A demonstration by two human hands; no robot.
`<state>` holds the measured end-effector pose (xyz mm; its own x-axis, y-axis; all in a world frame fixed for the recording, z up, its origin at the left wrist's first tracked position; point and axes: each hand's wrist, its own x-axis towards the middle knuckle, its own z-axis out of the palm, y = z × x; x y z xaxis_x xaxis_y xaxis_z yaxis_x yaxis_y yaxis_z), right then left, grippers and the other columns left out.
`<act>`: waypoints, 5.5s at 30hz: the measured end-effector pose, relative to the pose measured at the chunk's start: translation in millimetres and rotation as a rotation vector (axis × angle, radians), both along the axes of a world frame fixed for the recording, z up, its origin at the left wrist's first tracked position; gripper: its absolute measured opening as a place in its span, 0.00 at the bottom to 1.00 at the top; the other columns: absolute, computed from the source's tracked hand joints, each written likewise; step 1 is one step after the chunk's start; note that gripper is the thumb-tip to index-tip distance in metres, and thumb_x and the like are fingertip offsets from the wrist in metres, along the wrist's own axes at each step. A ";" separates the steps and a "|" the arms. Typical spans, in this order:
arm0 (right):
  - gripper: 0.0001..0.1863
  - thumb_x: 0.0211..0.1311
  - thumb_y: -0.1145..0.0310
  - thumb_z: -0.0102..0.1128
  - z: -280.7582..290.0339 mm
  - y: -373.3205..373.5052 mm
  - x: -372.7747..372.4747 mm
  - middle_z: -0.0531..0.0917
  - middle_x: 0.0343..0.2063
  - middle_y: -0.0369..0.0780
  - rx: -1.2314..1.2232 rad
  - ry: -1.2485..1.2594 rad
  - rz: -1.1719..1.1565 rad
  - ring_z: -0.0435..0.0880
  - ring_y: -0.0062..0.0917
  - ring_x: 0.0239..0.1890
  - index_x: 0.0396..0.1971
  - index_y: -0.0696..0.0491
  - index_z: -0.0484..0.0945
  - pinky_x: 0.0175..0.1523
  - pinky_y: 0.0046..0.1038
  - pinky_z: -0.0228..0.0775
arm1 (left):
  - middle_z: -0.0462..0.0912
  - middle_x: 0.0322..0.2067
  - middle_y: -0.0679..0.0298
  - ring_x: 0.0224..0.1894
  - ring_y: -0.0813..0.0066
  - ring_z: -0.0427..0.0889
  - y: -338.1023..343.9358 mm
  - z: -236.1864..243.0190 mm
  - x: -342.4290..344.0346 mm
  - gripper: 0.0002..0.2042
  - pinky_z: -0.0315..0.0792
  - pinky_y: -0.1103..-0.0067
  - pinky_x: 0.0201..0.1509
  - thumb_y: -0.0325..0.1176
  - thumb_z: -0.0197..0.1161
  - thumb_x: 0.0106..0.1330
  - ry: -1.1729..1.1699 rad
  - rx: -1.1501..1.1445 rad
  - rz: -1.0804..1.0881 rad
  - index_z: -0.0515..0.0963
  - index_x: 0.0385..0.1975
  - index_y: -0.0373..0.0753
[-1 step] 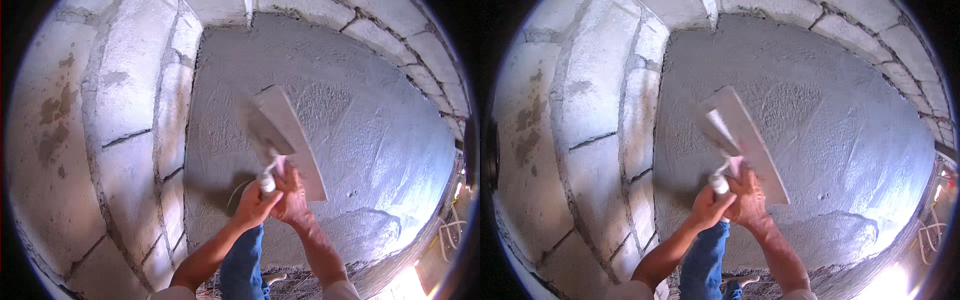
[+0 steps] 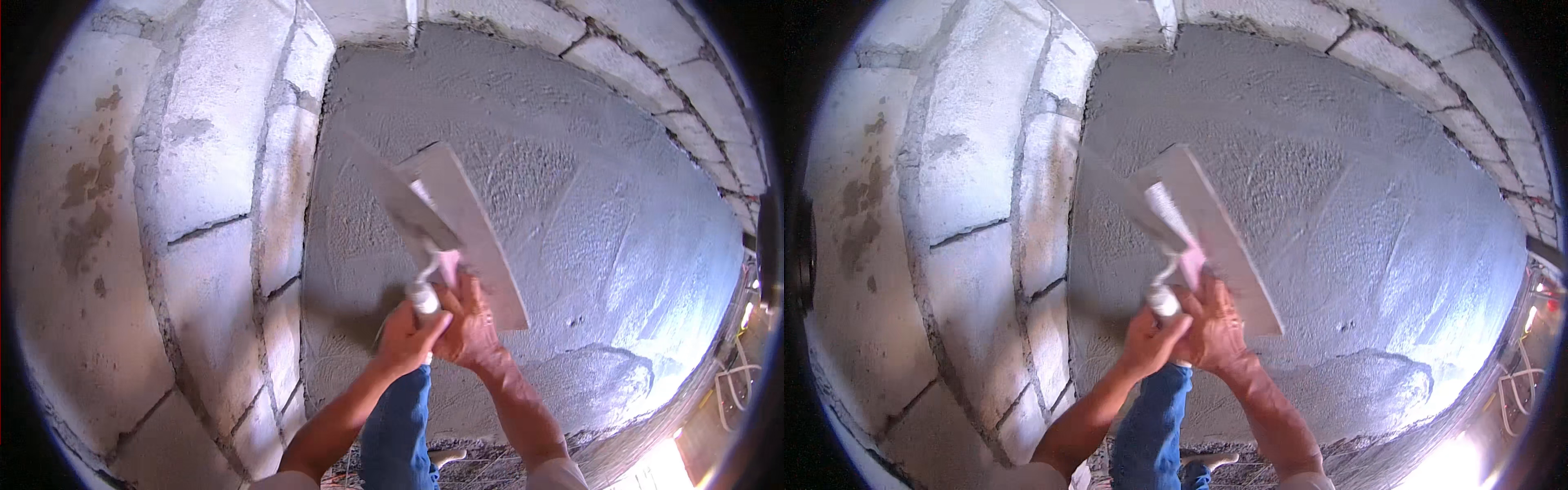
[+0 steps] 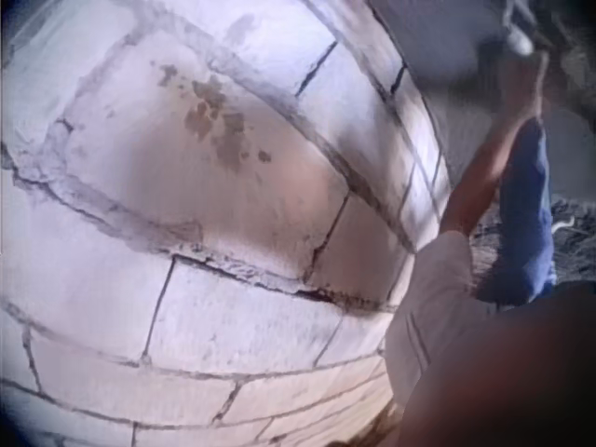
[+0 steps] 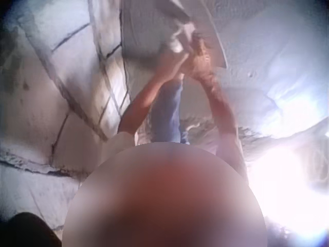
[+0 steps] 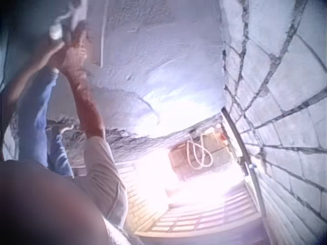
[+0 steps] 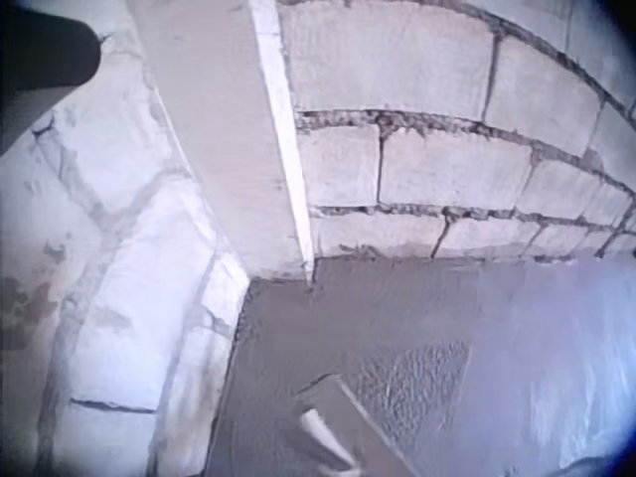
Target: Smoothing wet concrete on a floor or wall base using a hand trowel and a float.
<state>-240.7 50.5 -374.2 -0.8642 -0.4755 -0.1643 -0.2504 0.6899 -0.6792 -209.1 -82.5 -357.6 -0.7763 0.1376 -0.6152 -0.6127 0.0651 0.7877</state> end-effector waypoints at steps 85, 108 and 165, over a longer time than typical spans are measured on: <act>0.24 0.60 0.53 0.60 -6.3 134.4 -39.1 0.77 0.22 0.37 -0.222 -0.510 -0.700 0.76 0.20 0.22 0.46 0.57 0.69 0.26 0.24 0.68 | 0.81 0.38 0.48 0.39 0.45 0.80 -123.8 -222.2 -207.3 0.23 0.73 0.60 0.41 0.40 0.49 0.67 0.749 -0.967 -0.125 0.63 0.61 0.42; 0.14 0.60 0.62 0.59 -116.2 143.6 -3.1 0.74 0.17 0.37 -0.111 -0.620 -0.916 0.74 0.20 0.17 0.38 0.56 0.71 0.22 0.27 0.66 | 0.81 0.35 0.49 0.36 0.50 0.82 -71.0 -184.3 -257.0 0.22 0.75 0.62 0.36 0.38 0.51 0.67 0.301 -0.974 -0.173 0.62 0.60 0.45; 0.15 0.56 0.68 0.59 -8.5 146.9 109.0 0.76 0.19 0.44 -0.004 -0.665 -0.818 0.78 0.32 0.20 0.41 0.57 0.70 0.27 0.32 0.68 | 0.78 0.38 0.42 0.40 0.42 0.78 -101.9 -200.0 -216.5 0.19 0.73 0.58 0.40 0.42 0.49 0.68 0.370 -1.103 -0.094 0.64 0.56 0.41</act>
<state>-131.7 197.4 -382.6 -0.6585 0.2103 -0.7226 0.7141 0.4776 -0.5119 -425.6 -184.4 -557.6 -0.9484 -0.2636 -0.1760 -0.3139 0.8586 0.4053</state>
